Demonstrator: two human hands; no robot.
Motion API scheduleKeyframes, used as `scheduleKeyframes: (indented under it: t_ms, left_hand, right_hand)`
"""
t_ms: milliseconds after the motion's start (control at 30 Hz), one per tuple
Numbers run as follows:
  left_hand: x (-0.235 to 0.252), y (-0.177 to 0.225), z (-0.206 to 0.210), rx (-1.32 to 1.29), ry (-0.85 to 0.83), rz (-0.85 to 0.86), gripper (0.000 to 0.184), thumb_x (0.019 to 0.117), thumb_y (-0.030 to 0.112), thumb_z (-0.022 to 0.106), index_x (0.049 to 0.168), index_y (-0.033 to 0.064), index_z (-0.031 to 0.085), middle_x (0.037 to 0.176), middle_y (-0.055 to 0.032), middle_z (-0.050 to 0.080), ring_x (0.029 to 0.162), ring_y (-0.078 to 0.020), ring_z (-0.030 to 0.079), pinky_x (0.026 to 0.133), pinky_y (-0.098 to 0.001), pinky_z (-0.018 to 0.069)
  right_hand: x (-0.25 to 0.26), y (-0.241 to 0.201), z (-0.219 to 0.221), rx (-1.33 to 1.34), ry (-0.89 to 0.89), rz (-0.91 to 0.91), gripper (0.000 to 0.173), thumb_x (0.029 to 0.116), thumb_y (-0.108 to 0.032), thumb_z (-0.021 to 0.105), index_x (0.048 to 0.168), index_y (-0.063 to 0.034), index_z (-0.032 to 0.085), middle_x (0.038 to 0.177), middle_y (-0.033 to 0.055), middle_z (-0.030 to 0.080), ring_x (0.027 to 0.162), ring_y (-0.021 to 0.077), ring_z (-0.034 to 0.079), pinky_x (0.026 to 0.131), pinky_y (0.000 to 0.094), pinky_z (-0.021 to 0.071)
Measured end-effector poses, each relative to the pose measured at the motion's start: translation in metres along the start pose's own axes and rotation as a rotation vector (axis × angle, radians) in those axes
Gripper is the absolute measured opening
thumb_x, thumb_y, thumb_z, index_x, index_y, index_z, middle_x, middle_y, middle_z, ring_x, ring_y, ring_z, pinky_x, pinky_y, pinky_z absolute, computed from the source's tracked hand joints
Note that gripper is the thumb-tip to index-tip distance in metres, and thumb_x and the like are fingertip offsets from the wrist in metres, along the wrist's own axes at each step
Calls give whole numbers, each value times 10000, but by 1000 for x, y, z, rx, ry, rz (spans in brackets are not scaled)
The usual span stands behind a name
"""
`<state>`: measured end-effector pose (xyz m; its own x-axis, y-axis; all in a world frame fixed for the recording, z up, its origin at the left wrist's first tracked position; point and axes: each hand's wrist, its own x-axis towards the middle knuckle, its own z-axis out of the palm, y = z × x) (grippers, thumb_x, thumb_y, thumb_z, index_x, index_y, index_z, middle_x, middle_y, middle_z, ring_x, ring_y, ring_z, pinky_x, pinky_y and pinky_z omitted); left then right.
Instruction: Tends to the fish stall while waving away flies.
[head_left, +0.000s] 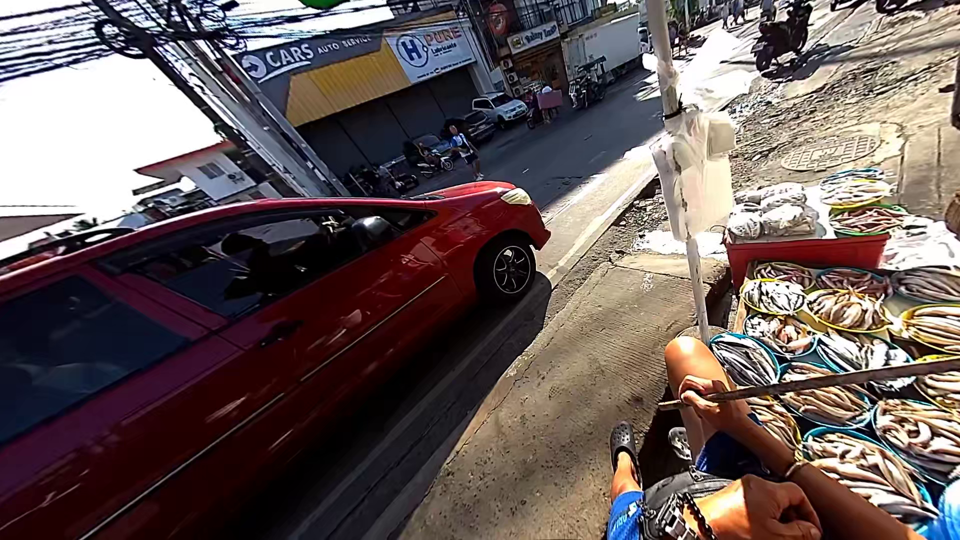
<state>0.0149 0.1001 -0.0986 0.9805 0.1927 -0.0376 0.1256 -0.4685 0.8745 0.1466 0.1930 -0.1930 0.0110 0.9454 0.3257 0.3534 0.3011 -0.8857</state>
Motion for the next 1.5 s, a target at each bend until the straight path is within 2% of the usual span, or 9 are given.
scheduleKeyframes:
  t_ms: [100, 300, 400, 500, 600, 733, 833, 1167, 1500]
  left_hand:
    - [-1, 2, -1, -16, 0, -7, 214, 1016, 79, 561, 1066, -109, 652, 838, -201, 663, 734, -242, 622, 726, -395, 518]
    - [3, -2, 1, 6, -7, -5, 210, 1006, 68, 568, 1060, -114, 657, 861, -224, 670, 777, -283, 643, 765, -431, 523]
    - [4, -4, 4, 26, 4, 5, 198, 1004, 59, 569, 1050, -112, 658, 855, -215, 670, 769, -270, 640, 757, -413, 522]
    - [5, -10, 7, 15, 14, 40, 186, 995, 44, 569, 1030, -118, 654, 832, -210, 657, 737, -256, 622, 728, -394, 513]
    - [5, -10, 8, 22, 8, 20, 198, 998, 56, 567, 1042, -118, 651, 849, -218, 666, 759, -265, 639, 748, -405, 523]
    - [5, 0, 6, 18, -14, -62, 231, 1014, 79, 556, 1083, -122, 648, 864, -232, 673, 777, -285, 658, 775, -440, 540]
    - [4, 0, 6, 13, -7, -45, 230, 1015, 99, 561, 1076, -102, 656, 834, -195, 667, 742, -234, 640, 743, -396, 535]
    - [5, -2, 4, 31, -32, -94, 239, 1024, 99, 552, 1108, -102, 649, 858, -203, 674, 748, -245, 645, 749, -408, 539]
    - [3, -8, 4, 27, -34, -82, 229, 1022, 97, 551, 1100, -96, 648, 859, -190, 676, 748, -225, 649, 751, -384, 543]
  right_hand:
    - [-1, 1, 2, 56, 33, -28, 192, 902, -117, 559, 827, -4, 695, 688, 9, 621, 562, 18, 522, 563, 215, 455]
    - [0, -1, -2, -28, -28, 32, 203, 937, -116, 560, 880, 19, 701, 724, 67, 643, 602, 93, 565, 624, 302, 491]
    - [-2, 0, 1, 30, 22, -11, 193, 908, -117, 564, 831, 2, 695, 688, 14, 628, 576, 26, 532, 587, 221, 465]
    - [-4, -1, -1, 12, 10, 16, 224, 920, -151, 546, 831, -6, 692, 664, 27, 608, 573, 70, 536, 592, 293, 460]
    - [-4, 1, 0, 32, -2, 14, 222, 929, -150, 547, 841, -9, 694, 666, 19, 604, 565, 48, 528, 576, 254, 458]
    - [-6, -17, -6, 35, -24, 127, 251, 958, -128, 555, 945, 68, 711, 842, 148, 687, 748, 163, 614, 761, 359, 501]
    - [-7, -8, -2, 59, 28, 11, 212, 929, -105, 562, 874, 54, 692, 787, 107, 653, 719, 103, 580, 685, 285, 468]
    - [-3, 4, -1, -18, -14, -4, 215, 945, -128, 583, 908, 51, 698, 821, 156, 682, 775, 224, 654, 756, 420, 515]
    - [-2, 13, 3, 50, -14, 10, 281, 982, -184, 550, 920, 42, 706, 822, 131, 677, 745, 155, 616, 728, 369, 500]
